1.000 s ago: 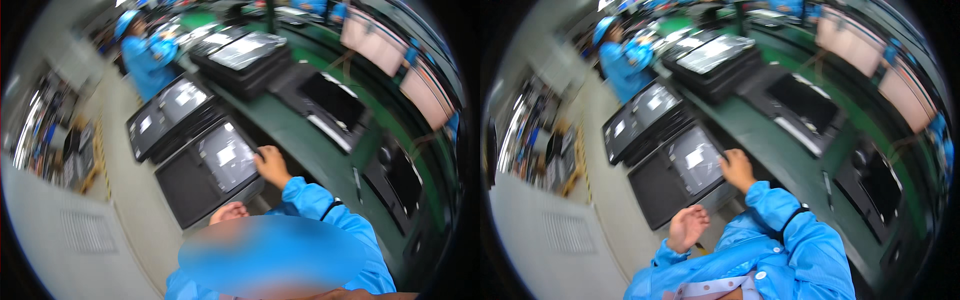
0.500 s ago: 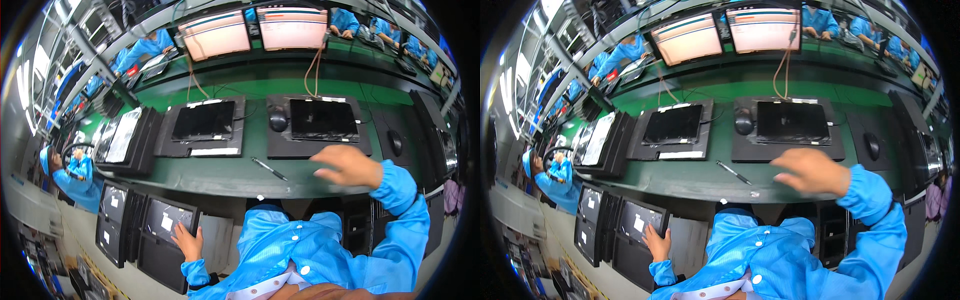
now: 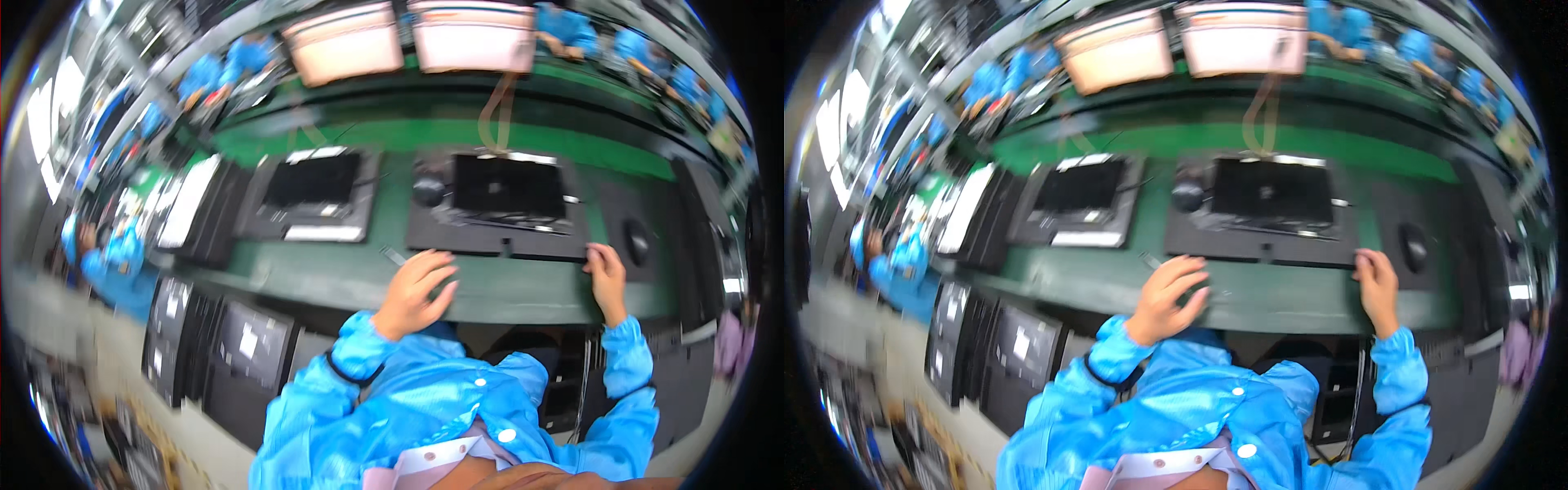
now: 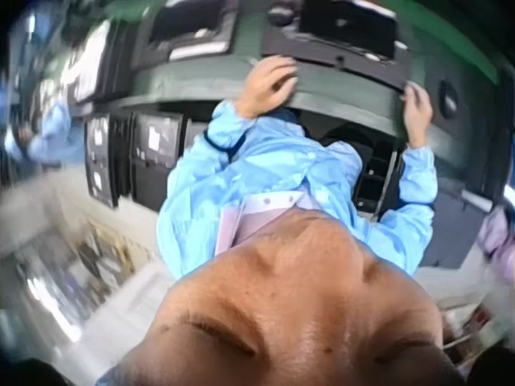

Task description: Testing and inspecting tablets on an assembly line, including connecting power/data cables and marking them with a pen.

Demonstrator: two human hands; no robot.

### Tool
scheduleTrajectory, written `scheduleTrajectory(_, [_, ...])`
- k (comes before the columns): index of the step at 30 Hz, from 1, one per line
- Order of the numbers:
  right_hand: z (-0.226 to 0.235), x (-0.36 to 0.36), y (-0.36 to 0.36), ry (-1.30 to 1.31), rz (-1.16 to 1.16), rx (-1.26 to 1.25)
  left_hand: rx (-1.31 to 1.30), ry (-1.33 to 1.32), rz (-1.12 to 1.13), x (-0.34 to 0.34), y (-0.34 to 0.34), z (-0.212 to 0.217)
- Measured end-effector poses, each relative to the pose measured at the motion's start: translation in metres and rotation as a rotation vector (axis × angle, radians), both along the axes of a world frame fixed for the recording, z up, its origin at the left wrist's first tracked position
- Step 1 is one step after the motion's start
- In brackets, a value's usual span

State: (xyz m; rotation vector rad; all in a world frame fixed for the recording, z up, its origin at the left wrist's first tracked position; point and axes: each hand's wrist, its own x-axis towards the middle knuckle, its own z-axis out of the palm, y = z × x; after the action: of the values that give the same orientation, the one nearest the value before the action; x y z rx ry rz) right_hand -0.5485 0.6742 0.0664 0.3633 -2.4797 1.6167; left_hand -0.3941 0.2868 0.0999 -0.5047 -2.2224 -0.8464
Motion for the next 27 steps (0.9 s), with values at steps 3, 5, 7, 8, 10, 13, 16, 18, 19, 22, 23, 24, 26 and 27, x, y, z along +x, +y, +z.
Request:
scheduleTrajectory(3, [-0.018, -0.005, 0.006, 0.098, -0.015, 0.079, 0.058, 0.056, 0.055, 0.006, 0.0, -0.016])
scheduleTrajectory(5, [-0.024, -0.008, 0.01, 0.062, -0.019, 0.092, 0.153, 0.065, 0.09, 0.029, -0.008, -0.026])
scheduleTrajectory(7, [-0.026, -0.01, 0.015, 0.015, -0.001, 0.1, 0.199, 0.039, 0.141, 0.059, -0.021, -0.035])
scheduleTrajectory(8, [-0.025, -0.011, 0.018, 0.026, -0.039, 0.107, 0.223, 0.046, 0.21, 0.076, -0.031, -0.04])
scheduleTrajectory(10, [-0.026, -0.012, 0.02, 0.032, -0.031, 0.128, 0.254, 0.012, 0.411, 0.116, -0.051, -0.049])
scheduleTrajectory(13, [-0.027, -0.012, 0.02, 0.011, -0.032, 0.134, 0.292, -0.03, 0.794, 0.176, -0.09, -0.066])
scheduleTrajectory(16, [-0.029, -0.013, 0.02, 0.01, -0.105, 0.135, 0.136, -0.309, 1.345, 0.237, -0.143, -0.081])
scheduleTrajectory(18, [-0.03, -0.015, 0.021, 0.055, -0.097, 0.15, 0.01, -0.377, 1.397, 0.265, -0.18, -0.092])
scheduleTrajectory(19, [-0.031, -0.016, 0.022, 0.02, -0.103, 0.142, -0.006, -0.562, 1.393, 0.275, -0.193, -0.098])
scheduleTrajectory(22, [-0.032, -0.018, 0.025, 0.0, -0.104, 0.182, 0.075, -0.805, 1.286, 0.287, -0.224, -0.111])
scheduleTrajectory(23, [-0.032, -0.019, 0.025, 0.006, -0.108, 0.19, 0.113, -0.766, 1.176, 0.287, -0.229, -0.114])
scheduleTrajectory(24, [-0.032, -0.019, 0.025, 0.035, -0.13, 0.212, 0.131, -0.714, 1.041, 0.285, -0.23, -0.116])
scheduleTrajectory(26, [-0.033, -0.017, 0.024, 0.022, -0.143, 0.219, 0.137, -0.648, 0.989, 0.28, -0.226, -0.119])
scheduleTrajectory(27, [-0.033, -0.016, 0.023, 0.072, -0.162, 0.253, 0.062, -0.63, 0.979, 0.276, -0.22, -0.12])
